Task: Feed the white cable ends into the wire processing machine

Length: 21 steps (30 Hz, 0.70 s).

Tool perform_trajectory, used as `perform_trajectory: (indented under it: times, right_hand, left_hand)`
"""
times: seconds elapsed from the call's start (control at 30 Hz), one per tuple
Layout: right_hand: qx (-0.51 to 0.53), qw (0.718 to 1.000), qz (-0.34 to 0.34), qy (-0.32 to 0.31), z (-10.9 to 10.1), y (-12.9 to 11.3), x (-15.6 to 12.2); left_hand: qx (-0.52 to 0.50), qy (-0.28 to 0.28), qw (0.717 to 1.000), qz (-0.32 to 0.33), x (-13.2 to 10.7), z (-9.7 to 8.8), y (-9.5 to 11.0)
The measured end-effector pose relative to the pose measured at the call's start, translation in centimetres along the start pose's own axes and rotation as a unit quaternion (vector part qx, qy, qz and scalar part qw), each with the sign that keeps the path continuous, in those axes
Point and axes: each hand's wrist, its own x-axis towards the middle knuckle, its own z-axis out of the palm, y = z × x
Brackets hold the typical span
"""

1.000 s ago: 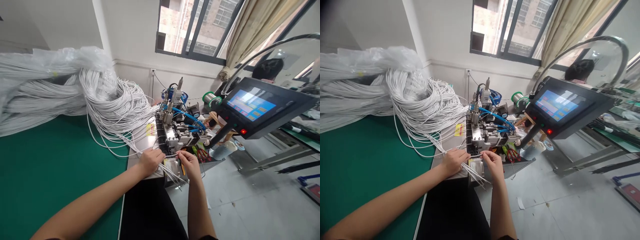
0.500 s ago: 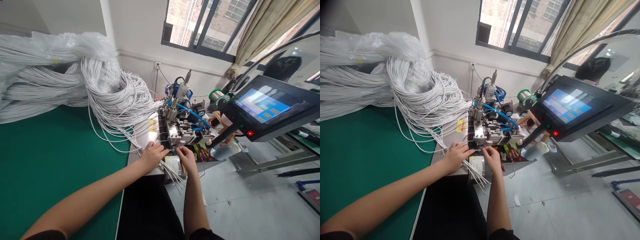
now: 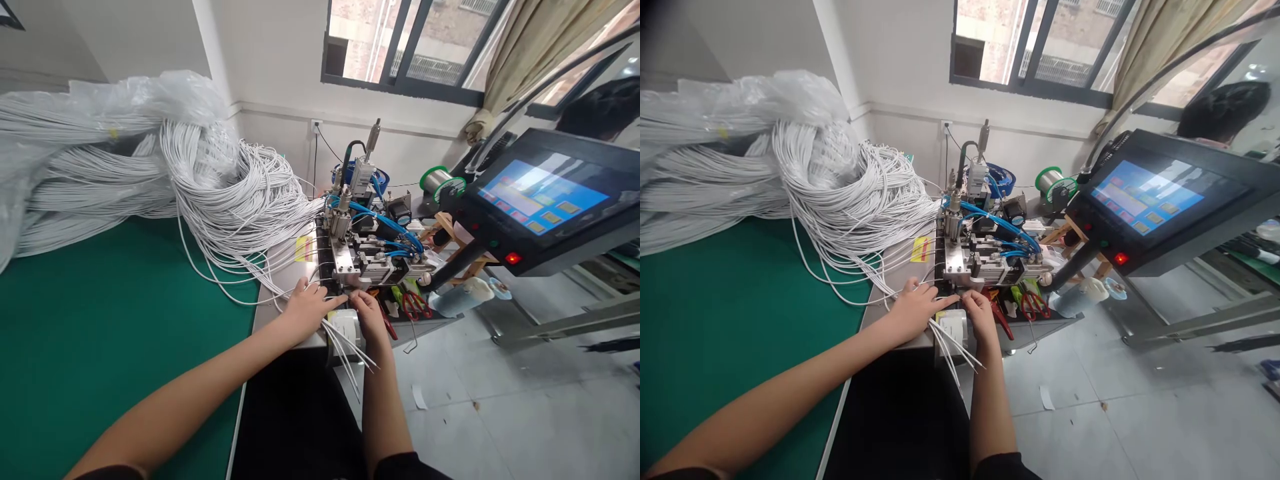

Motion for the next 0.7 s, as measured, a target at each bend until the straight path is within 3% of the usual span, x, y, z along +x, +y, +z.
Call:
perform_trajectory:
  times: [0.2,0.4,0.53,0.7]
  right_hand:
    - [0.000,1.000,0.014,0.014,0.1,0.3,-0.2]
    - [-0.097,0.995,-0.025,0.029,-1.1,-1.0,-2.0]
    - [-0.206,0.978,-0.017,-0.015,-3.7,-2.9,-5.1]
    - [-0.289,0.946,0.051,-0.138,-6.0,-5.5,-9.0]
  left_hand:
    - [-0.023,0.002,1.000,-0.007,0.1,0.1,-0.1]
    - [-0.082,0.102,0.991,-0.034,-1.6,0.9,-0.6]
    - [-0.098,0.124,0.987,-0.042,-2.4,1.1,-0.7]
    - [-0.112,0.131,0.984,-0.046,-2.3,1.2,-0.7]
